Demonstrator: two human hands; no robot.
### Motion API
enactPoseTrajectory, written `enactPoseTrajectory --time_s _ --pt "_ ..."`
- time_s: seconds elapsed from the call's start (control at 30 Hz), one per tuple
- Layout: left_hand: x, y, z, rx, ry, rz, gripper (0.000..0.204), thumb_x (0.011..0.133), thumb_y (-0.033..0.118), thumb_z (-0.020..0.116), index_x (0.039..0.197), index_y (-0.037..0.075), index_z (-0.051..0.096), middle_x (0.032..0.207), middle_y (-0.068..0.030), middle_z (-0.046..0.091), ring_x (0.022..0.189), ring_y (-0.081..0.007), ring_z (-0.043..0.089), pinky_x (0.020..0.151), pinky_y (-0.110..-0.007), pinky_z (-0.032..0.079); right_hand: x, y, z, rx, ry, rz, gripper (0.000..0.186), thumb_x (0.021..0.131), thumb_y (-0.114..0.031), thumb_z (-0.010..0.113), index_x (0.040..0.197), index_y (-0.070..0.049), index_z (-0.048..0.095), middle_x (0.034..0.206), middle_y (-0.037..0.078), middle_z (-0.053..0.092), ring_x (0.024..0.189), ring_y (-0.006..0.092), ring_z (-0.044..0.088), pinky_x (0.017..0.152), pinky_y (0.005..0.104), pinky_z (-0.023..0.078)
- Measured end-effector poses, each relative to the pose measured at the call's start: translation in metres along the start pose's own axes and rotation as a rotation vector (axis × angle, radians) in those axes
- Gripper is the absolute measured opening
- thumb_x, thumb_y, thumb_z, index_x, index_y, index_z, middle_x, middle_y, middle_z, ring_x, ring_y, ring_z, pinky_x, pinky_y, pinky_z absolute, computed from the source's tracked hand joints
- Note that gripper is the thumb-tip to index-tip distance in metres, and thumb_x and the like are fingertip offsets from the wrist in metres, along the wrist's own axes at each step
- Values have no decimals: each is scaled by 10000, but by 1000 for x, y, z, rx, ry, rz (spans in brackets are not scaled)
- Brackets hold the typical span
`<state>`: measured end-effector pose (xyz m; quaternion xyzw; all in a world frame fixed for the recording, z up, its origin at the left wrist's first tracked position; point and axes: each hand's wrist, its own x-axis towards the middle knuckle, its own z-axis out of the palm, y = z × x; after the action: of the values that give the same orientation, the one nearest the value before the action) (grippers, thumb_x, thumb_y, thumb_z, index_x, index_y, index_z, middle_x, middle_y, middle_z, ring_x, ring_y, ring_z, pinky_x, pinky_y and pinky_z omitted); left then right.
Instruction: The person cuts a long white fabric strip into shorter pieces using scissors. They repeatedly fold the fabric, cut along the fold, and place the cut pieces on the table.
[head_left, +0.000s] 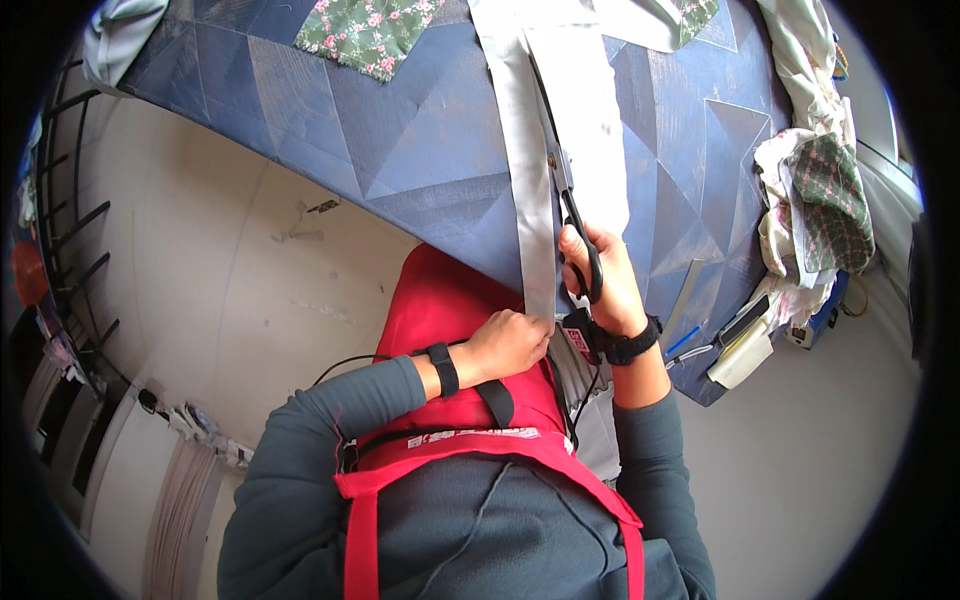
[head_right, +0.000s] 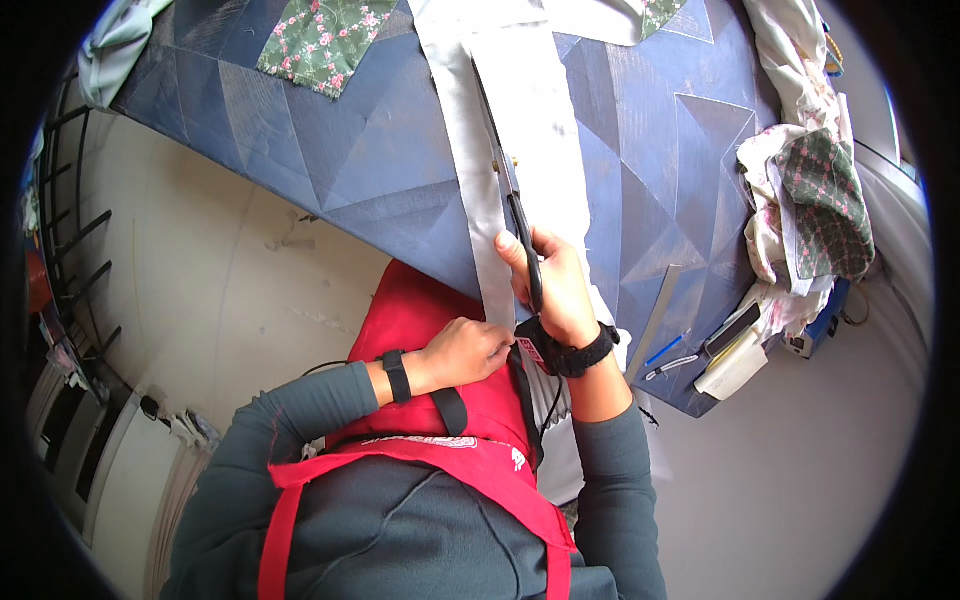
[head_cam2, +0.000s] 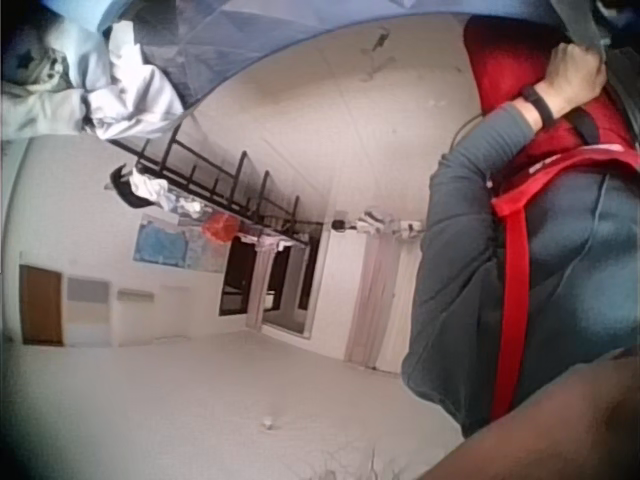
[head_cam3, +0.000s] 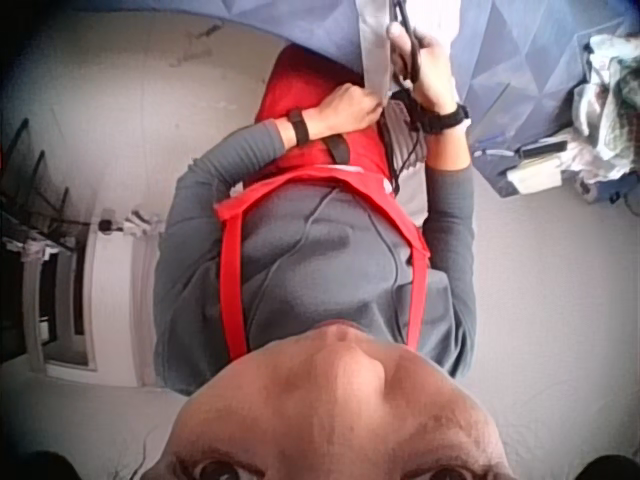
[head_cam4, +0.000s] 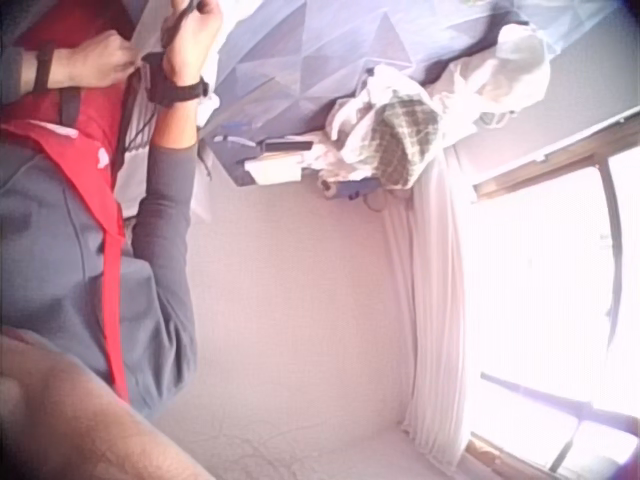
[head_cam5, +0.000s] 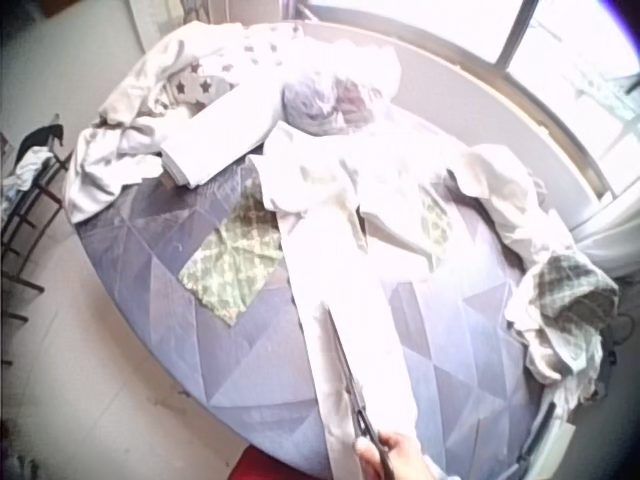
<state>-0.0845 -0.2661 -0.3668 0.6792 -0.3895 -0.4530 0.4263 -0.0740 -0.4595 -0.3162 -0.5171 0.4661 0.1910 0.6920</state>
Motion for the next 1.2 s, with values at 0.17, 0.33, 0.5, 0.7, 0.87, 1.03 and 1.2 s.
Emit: enactPoseTrajectory --time_s 0.17,0.33,0.5,0.7,0.87,1.03,1.2 --pt "-1 1 0 21 -24 4 107 862 108 688 900 13 659 789 -169 692 725 -385 695 660 -481 578 17 -12 6 68 5 -66 414 902 -464 790 886 -88 618 583 -74 462 469 36 415 442 225 311" --pt "-1 0 -1 25 -43 4 111 863 112 676 904 10 658 799 -175 691 723 -395 693 666 -490 579 15 -20 6 11 6 -27 403 926 -461 764 852 -95 614 578 -75 457 470 39 418 449 223 316" --pt "0 -1 -3 7 -61 1 111 862 112 650 887 4 647 805 -186 689 722 -407 692 670 -499 582 22 -27 12 36 -4 -46 408 923 -467 765 857 -92 616 594 -81 447 481 40 420 454 222 317" --pt "-1 -1 -6 50 -135 -33 122 869 125 679 913 12 663 829 -178 699 757 -405 690 698 -493 574 41 -41 20 68 4 -71 432 923 -486 755 887 -78 620 653 -66 463 513 47 441 473 224 332" --pt "1 -2 -9 40 -130 -25 118 872 126 667 908 13 660 822 -181 698 751 -410 687 698 -503 571 44 -44 20 -7 18 -111 433 895 -482 791 882 -80 632 600 -82 445 486 38 425 455 221 320" --pt "2 -2 -12 55 -157 -24 118 870 124 658 907 12 662 812 -188 699 746 -412 686 698 -507 570 51 -51 20 39 23 -98 428 889 -478 798 871 -84 634 592 -85 448 480 37 432 454 218 332" --pt "2 -4 -13 71 -190 -21 124 867 128 658 916 14 667 803 -188 698 744 -413 687 693 -511 569 62 -57 20 34 17 -113 426 889 -478 797 865 -86 633 598 -86 454 485 35 437 455 216 331"
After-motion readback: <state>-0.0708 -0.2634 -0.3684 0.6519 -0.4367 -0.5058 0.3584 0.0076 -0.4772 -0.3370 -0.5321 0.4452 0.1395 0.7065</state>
